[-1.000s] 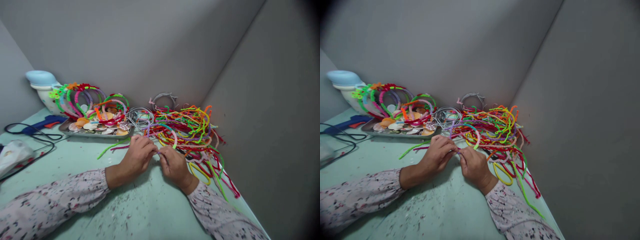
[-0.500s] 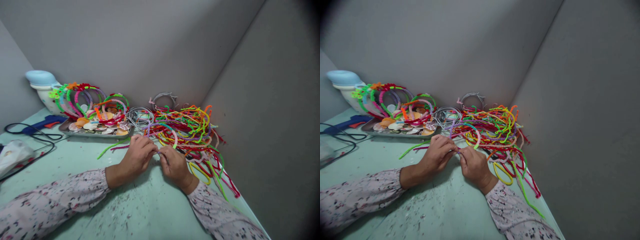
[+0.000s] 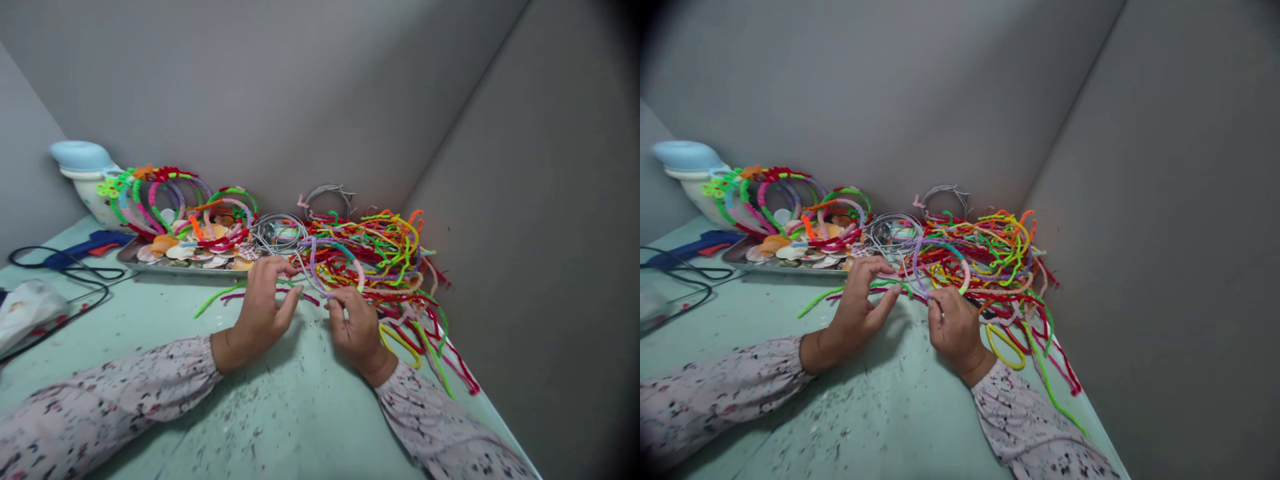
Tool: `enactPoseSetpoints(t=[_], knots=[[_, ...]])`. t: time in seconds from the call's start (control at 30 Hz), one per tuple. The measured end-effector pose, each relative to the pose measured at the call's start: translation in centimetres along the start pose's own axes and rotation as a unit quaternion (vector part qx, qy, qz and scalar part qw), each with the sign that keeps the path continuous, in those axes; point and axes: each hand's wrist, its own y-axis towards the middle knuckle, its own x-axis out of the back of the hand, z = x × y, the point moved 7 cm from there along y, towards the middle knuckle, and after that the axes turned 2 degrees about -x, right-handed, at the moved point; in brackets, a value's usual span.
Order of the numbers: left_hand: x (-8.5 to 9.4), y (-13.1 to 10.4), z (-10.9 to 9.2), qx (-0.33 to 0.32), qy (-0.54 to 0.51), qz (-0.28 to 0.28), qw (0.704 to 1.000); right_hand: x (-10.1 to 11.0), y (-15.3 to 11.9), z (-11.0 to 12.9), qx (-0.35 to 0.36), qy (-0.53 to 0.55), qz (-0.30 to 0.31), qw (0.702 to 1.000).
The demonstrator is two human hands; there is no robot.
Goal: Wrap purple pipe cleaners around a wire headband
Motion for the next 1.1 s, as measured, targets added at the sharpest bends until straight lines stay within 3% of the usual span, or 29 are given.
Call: enactPoseSetpoints(t=[0.23,0.4,0.63,0.77,0.97,1.1], knots=[[-1.4,-0.4,0.3,-0.007,-0.026,0.071,0.997,0.4,-0.1,0.0,-0.004,0.037,-0.015,0.999],[-1.3,-0.6,0.1,-0.026,-0.133,0.071,0.988,0.4,-0.2,0.0,-0.017,0.063,0.002,0.998],[-2.1,-0.7,-0.2,-0.042,-0.263,0.127,0.955,0.3,-0.2,0.5,0.003,0.101,0.026,0.995],[-3.1,-1.3,0.5,0.04,-0.309,0.178,0.933,0.3,-0.1,0.7,0.017,0.098,0.036,0.994],[-4.0,-1.2,2.1,0.232,-0.456,0.132,0.849,-0.1,-0.2,1.0,0.047,0.093,0.052,0.993],[-5.4,-1.1,2.4,0.346,-0.575,0.163,0.723,-0.4,-0.3,1.1,0.056,0.095,0.067,0.992]])
